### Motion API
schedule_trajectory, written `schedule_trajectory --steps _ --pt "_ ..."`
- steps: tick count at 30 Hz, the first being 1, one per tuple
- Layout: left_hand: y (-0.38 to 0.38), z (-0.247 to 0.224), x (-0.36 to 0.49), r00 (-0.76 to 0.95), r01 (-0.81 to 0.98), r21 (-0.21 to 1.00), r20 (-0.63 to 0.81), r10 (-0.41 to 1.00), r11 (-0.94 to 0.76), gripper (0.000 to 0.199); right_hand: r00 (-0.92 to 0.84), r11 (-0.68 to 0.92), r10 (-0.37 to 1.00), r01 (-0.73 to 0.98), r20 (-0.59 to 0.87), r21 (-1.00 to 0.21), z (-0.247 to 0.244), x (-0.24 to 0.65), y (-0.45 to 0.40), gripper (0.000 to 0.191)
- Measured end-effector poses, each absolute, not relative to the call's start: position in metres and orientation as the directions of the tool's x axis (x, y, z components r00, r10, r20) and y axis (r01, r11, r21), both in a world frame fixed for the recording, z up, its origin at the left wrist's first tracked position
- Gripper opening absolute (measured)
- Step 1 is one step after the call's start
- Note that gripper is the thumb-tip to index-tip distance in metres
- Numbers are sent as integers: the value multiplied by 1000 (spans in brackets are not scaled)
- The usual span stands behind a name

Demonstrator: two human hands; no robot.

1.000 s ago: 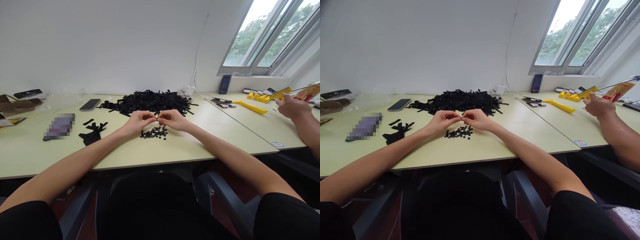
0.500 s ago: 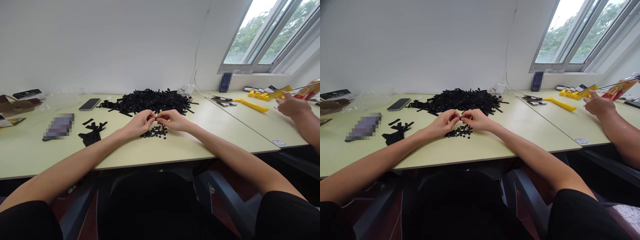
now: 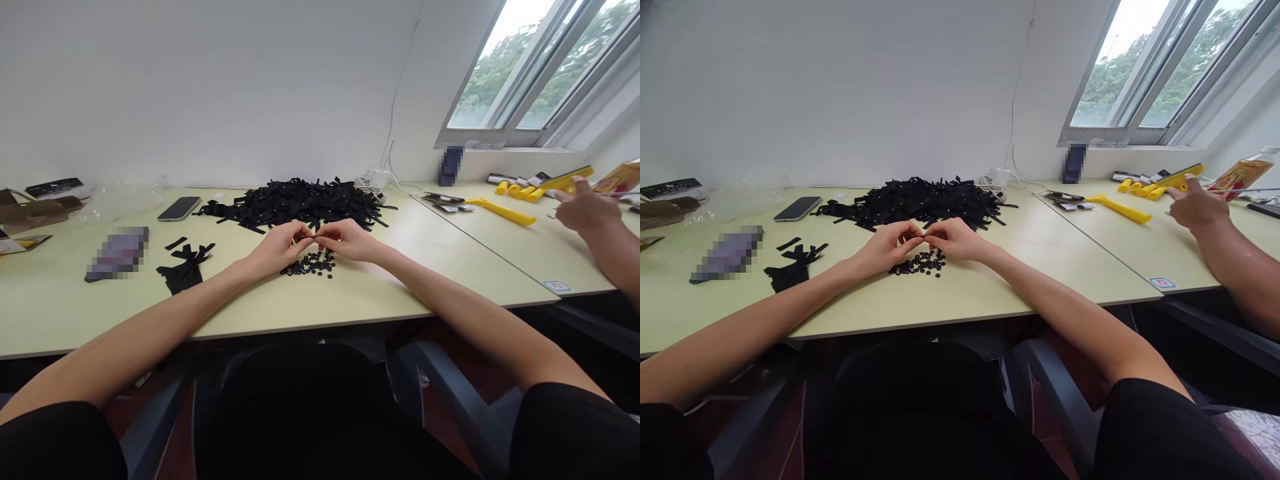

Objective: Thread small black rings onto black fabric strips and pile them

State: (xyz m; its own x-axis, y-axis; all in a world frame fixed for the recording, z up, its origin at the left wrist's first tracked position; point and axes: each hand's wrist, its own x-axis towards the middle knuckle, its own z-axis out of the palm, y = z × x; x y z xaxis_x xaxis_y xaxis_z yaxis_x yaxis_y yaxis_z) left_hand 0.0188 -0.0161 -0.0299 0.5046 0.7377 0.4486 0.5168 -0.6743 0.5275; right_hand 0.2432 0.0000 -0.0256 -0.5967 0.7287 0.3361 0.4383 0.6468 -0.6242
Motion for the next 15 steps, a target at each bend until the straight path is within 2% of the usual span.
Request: schedule_trajectory --steps 9,15 --pt "-15 -31 18 499 513 541 444 744 -667 20 -595 660 721 433 355 -614 -22 243 -3 23" --pt "-12 -33 16 516 500 500 484 707 -707 24 -602 665 716 432 354 -609 -21 243 -3 25"
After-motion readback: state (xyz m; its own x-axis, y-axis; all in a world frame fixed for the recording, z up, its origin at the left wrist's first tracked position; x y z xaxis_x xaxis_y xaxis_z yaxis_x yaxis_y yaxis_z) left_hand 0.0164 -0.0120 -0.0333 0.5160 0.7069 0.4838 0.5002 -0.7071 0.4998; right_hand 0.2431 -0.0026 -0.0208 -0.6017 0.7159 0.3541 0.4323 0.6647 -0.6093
